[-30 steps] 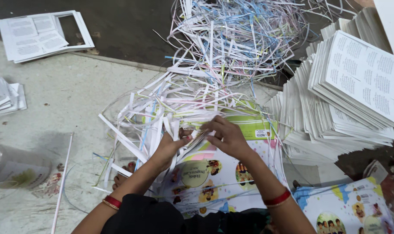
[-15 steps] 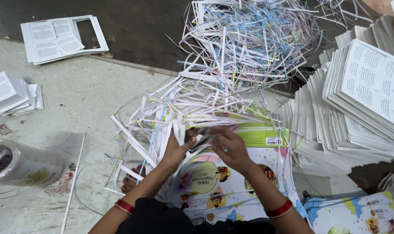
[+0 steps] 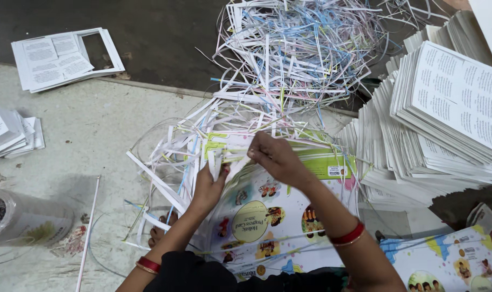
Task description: The person sits on the floor and pulls shredded paper strips off printed holiday progress cards, gathering the strips aside. They then stack the cleaned cards, tap the stack to align it, and set the stack down.
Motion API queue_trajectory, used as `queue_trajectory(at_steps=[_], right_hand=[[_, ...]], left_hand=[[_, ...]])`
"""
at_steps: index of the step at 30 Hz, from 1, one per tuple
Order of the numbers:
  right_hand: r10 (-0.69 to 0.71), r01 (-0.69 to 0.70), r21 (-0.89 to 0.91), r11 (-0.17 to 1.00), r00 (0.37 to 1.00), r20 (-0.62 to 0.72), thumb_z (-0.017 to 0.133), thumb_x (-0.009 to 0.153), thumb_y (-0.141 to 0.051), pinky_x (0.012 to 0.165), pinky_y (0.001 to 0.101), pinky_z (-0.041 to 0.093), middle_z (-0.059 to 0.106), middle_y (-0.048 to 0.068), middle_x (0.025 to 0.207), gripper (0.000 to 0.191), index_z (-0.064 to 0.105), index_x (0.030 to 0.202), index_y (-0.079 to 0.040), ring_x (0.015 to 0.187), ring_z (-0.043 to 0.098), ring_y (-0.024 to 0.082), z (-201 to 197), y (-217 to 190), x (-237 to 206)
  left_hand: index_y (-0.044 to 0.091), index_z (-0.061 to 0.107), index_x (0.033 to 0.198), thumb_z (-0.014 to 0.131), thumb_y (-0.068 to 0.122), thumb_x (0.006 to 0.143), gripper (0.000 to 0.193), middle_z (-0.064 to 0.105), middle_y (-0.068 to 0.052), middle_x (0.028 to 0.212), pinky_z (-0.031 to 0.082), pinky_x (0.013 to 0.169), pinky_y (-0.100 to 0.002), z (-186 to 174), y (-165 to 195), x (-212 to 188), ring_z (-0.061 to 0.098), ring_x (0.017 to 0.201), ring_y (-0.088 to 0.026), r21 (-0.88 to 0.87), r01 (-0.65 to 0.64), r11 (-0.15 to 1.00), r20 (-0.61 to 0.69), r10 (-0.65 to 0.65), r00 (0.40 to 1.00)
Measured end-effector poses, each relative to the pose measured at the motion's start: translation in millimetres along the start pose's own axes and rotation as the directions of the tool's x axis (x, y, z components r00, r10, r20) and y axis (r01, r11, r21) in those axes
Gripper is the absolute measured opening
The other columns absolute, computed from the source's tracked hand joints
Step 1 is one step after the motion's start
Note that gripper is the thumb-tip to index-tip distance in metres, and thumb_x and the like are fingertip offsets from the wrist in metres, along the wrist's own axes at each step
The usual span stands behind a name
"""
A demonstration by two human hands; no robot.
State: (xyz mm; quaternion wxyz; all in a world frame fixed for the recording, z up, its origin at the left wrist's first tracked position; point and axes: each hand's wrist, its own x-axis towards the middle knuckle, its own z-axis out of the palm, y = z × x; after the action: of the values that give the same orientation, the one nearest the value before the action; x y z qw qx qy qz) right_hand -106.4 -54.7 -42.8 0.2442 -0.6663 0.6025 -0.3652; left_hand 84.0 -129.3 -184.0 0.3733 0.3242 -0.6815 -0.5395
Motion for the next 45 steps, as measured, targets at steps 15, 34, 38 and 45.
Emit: queue_trajectory(at_steps=[15, 34, 38, 45], right_hand=[[-0.372, 0.193, -0.375, 0.907, 0.785, -0.496, 0.074, 0.095, -0.011, 0.080, 0.0398, 0.052, 0.070, 0.011, 0.093, 0.011, 0.066, 0.094, -0.002, 0.087, 0.069, 0.030, 20.5, 14.3, 51.2], [0.228, -0.237, 0.006, 0.971, 0.928, -0.296, 0.072, 0.091, -0.022, 0.068, 0.0367, 0.051, 0.066, 0.007, 0.092, 0.026, 0.062, 0.108, -0.005, 0.072, 0.061, 0.020, 66.3, 55.4, -52.9], [0.080, -0.067, 0.053, 0.996, 0.949, -0.304, 0.071, 0.093, -0.023, 0.060, 0.0317, 0.048, 0.065, 0.004, 0.100, 0.023, 0.065, 0.106, -0.005, 0.071, 0.053, 0.012, 65.2, 54.5, -63.1], [0.130, -0.155, 0.184, 0.971, 0.982, 0.140, 0.072, 0.091, -0.023, 0.059, 0.0275, 0.046, 0.071, 0.000, 0.089, 0.026, 0.075, 0.112, -0.007, 0.065, 0.051, 0.008, 44.9, 62.5, -47.1]], left_hand=[[-0.004, 0.064, 0.119, 0.062, 0.002, 0.095, 0.025, 0.073, -0.009, 0.104, 0.052, 0.092, -0.034, -1.7, -28.3, 14.2, 0.068, 0.098, -0.018, -0.773, 0.385, 0.504, 0.167, -0.424, 0.890], [0.006, 0.065, 0.110, 0.065, 0.014, 0.100, 0.013, 0.069, -0.002, 0.096, 0.049, 0.087, -0.032, 0.4, -56.2, 8.8, 0.061, 0.091, -0.015, -0.779, 0.352, 0.518, 0.151, -0.390, 0.908], [0.006, 0.067, 0.106, 0.063, 0.015, 0.100, 0.012, 0.069, -0.002, 0.098, 0.050, 0.088, -0.032, -1.9, -58.7, 9.3, 0.063, 0.092, -0.014, -0.780, 0.370, 0.505, 0.151, -0.421, 0.894], [0.006, 0.068, 0.098, 0.064, 0.019, 0.100, 0.014, 0.069, -0.003, 0.099, 0.052, 0.088, -0.034, -2.0, -55.3, 4.2, 0.063, 0.094, -0.016, -0.771, 0.386, 0.506, 0.186, -0.401, 0.897]])
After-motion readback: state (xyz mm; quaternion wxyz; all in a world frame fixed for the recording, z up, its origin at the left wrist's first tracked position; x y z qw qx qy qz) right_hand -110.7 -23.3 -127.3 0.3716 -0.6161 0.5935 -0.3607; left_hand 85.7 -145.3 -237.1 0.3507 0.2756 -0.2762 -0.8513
